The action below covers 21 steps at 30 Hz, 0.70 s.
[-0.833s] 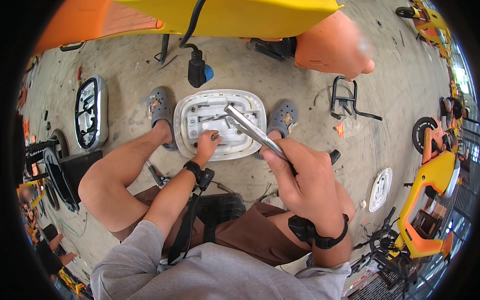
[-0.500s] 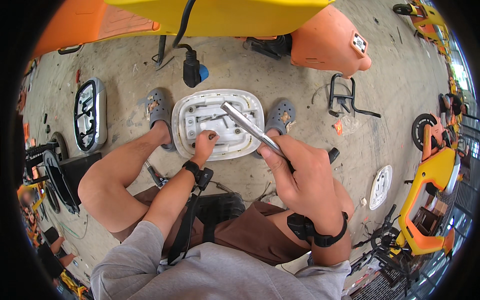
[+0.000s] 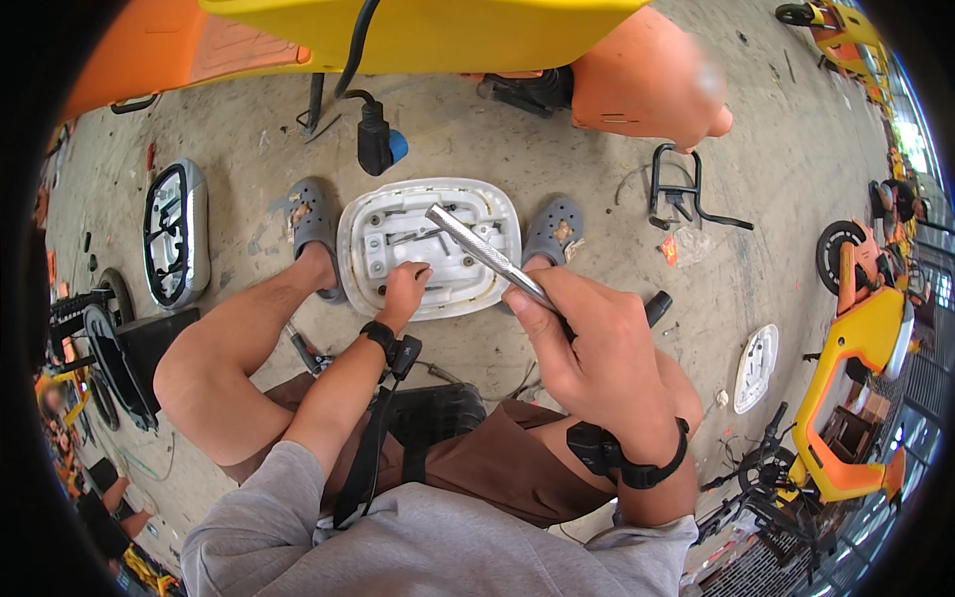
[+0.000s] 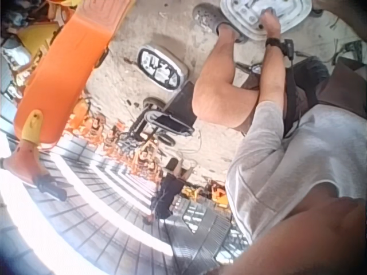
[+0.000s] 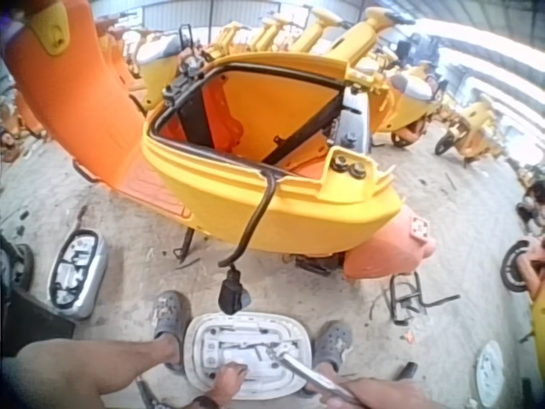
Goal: The person assembles internal components into a white scooter seat bucket while sitting on the floor, using a socket wrench to tighten bolts and handling small mechanical parts.
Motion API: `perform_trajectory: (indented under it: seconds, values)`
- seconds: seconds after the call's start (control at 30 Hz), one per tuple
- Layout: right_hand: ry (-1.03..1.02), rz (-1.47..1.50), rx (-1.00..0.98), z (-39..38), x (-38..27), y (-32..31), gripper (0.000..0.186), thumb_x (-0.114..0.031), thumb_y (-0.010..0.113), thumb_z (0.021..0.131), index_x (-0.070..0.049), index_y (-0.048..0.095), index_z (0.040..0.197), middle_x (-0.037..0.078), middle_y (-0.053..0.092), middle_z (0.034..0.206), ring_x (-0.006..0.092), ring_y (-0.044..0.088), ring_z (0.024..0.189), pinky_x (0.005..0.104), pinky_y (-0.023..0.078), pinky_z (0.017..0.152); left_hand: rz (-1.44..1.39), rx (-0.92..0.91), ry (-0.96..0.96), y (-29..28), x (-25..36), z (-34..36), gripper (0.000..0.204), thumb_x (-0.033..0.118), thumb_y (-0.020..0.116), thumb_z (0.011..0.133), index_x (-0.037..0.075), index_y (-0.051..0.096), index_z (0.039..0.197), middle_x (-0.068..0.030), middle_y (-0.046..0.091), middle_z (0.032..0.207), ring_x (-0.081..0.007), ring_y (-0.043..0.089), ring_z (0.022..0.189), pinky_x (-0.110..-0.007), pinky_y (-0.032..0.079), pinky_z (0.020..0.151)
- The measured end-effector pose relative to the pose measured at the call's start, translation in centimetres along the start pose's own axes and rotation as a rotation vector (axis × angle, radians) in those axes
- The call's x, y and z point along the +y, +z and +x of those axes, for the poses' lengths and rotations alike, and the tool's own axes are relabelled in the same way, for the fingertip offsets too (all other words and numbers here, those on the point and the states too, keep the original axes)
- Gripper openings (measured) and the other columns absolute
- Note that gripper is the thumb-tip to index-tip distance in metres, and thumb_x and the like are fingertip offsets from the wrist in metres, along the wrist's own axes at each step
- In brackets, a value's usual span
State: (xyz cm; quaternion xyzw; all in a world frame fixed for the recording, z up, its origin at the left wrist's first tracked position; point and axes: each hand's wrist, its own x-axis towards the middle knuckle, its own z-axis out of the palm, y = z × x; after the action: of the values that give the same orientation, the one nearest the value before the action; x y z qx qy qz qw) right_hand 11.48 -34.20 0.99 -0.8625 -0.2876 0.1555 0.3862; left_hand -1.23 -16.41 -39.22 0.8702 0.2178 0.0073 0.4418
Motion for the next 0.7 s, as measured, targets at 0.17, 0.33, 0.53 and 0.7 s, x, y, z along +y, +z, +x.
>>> perform_trajectory:
  seconds: [0.17,0.33,0.53,0.7]
  values:
    - [0.037,0.018,-0.006,-0.1,0.0,-0.2,0.015,-0.011,0.066,0.089,0.002,0.065,0.095,0.014,0.056,0.063,0.0258,0.052,0.047,0.033,0.041,0.047,-0.113,0.013,-0.164,0.2,0.6,0.0,0.026,0.016,0.073,0.082,-0.004,0.069,0.099,-0.0219,0.069,0.088,-0.0351,0.067,0.079,-0.039,0.053,0.071]
    - [0.015,0.025,0.002,-0.2,0.3,-0.1,0.014,-0.011,0.067,0.089,0.002,0.064,0.094,0.014,0.055,0.062,0.0262,0.052,0.047,0.0336,0.041,0.047,-0.114,0.004,-0.209,0.0,0.5,0.0,0.024,0.016,0.075,0.08,-0.004,0.069,0.091,-0.019,0.07,0.082,-0.0307,0.068,0.074,-0.037,0.052,0.068]
    - [0.018,0.006,-0.003,-0.1,0.1,-0.2,0.014,-0.012,0.066,0.09,0.002,0.063,0.093,0.015,0.055,0.062,0.0286,0.051,0.048,0.0346,0.04,0.047,-0.032,0.036,0.003,0.2,-0.6,0.1,0.019,0.011,0.074,0.079,-0.003,0.07,0.091,-0.0194,0.066,0.084,-0.0336,0.064,0.076,-0.039,0.051,0.069]
    - [0.033,0.023,0.001,-0.2,0.1,0.1,0.013,-0.013,0.066,0.09,0.0,0.064,0.092,0.015,0.054,0.061,0.0298,0.051,0.048,0.0356,0.039,0.047,-0.063,0.037,0.012,0.5,-0.9,-0.1,0.026,0.011,0.075,0.078,-0.003,0.069,0.099,-0.0183,0.065,0.085,-0.0336,0.064,0.076,-0.04,0.05,0.07]
